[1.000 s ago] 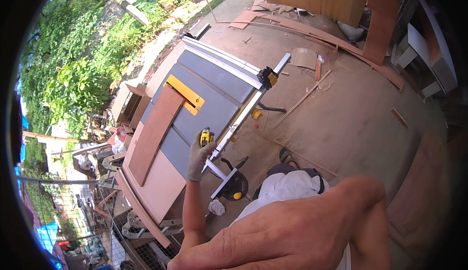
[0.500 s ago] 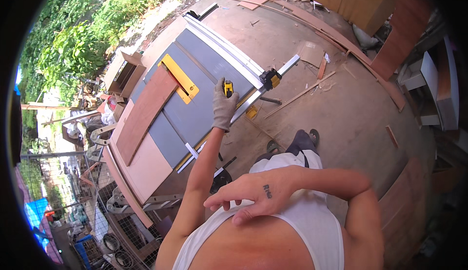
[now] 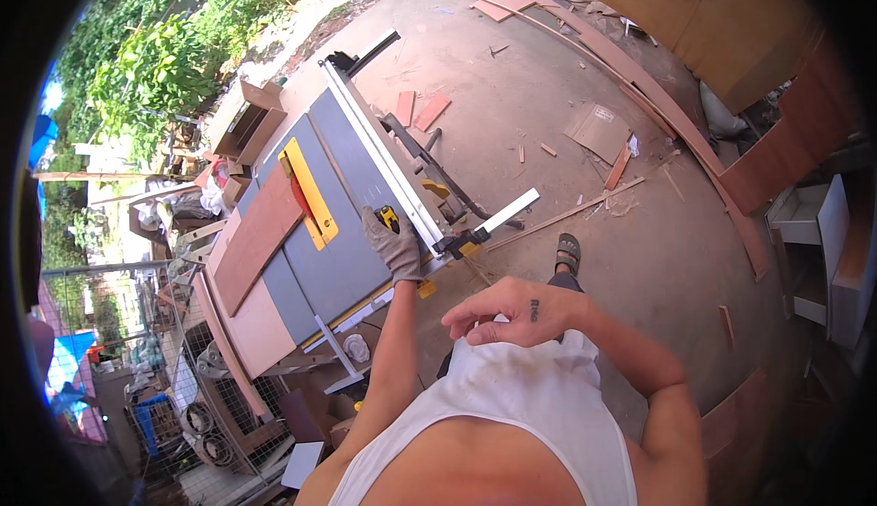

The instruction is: The person uses a table saw to cut a reddish-brown wooden plank. They measure the plank and the saw's fence with a tape measure, adjust the fence position, and then guide the plank through the saw blade to make a cut.

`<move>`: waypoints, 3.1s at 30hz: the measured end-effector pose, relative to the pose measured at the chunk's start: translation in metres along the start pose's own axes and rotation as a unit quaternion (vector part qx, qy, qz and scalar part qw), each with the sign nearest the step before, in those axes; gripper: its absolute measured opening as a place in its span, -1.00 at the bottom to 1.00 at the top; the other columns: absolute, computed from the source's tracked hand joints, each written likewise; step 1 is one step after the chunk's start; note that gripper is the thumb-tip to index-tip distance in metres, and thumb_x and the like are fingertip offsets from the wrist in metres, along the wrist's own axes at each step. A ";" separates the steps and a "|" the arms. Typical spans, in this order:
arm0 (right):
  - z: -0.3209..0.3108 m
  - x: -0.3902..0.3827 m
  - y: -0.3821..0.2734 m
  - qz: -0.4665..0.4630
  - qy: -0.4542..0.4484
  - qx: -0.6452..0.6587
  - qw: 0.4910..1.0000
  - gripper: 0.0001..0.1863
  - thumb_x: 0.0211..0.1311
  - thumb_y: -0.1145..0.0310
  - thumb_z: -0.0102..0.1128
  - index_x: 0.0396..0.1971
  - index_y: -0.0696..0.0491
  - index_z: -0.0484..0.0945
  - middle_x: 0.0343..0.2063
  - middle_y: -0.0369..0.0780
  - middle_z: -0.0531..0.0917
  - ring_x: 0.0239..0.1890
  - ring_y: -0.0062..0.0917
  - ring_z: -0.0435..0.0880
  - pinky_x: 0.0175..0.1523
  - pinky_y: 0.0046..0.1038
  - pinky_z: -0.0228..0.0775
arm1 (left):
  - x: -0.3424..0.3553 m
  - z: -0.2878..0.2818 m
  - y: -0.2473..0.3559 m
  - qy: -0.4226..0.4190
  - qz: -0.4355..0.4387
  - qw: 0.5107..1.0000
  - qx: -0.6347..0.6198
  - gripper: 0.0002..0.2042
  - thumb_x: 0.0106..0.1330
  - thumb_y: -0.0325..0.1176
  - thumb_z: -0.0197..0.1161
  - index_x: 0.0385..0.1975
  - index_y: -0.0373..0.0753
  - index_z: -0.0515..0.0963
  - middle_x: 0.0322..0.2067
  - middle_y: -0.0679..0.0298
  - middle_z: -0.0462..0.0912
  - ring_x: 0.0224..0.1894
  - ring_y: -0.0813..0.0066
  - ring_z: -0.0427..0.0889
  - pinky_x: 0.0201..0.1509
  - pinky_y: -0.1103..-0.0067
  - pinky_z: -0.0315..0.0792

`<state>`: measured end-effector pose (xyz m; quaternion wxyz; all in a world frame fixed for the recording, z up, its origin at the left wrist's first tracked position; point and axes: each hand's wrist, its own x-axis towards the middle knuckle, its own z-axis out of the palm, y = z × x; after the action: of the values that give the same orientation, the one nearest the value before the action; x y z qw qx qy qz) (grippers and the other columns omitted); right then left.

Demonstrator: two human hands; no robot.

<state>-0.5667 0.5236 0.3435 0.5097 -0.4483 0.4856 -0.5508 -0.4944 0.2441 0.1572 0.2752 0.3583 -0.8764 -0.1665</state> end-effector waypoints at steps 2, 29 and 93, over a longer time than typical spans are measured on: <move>-0.041 0.013 0.013 0.029 0.039 0.009 0.999 -0.63 0.28 0.35 0.14 0.04 0.19 0.46 -0.21 -0.22 0.68 -0.19 -0.55 0.65 -0.08 -0.50 0.48 | 0.001 -0.003 0.004 -0.005 -0.032 0.998 0.047 -0.31 0.13 -0.27 0.26 0.24 -0.41 0.16 0.19 -0.12 0.29 0.26 -0.02 0.25 0.36 0.32 0.09; -0.152 0.191 0.267 0.351 -0.147 -0.064 0.923 -0.38 -0.09 0.50 -0.12 0.11 0.03 0.45 0.05 -0.14 0.54 -0.04 -0.32 0.59 0.02 -0.26 0.52 | -0.007 0.010 0.013 -0.002 -0.063 0.990 0.127 -0.32 0.15 -0.15 0.25 0.20 -0.39 0.20 0.14 -0.15 0.33 0.20 -0.11 0.29 0.29 0.18 0.15; 0.356 -0.007 0.113 0.170 0.252 0.162 0.939 -0.82 0.06 0.53 0.28 -0.41 0.09 0.41 -0.52 -0.25 0.57 -0.52 -0.58 0.58 -0.40 -0.56 0.45 | -0.238 -0.393 -0.064 -0.443 0.145 0.863 -0.194 -0.55 0.23 0.06 0.13 -0.02 -0.12 0.51 -0.22 0.12 0.59 -0.16 0.11 0.60 -0.09 0.31 0.43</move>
<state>-0.1998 0.5019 0.2766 0.5225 -0.1175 0.5709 -0.6223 -0.0827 0.3345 0.3515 -0.0569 0.0554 -0.8979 -0.4331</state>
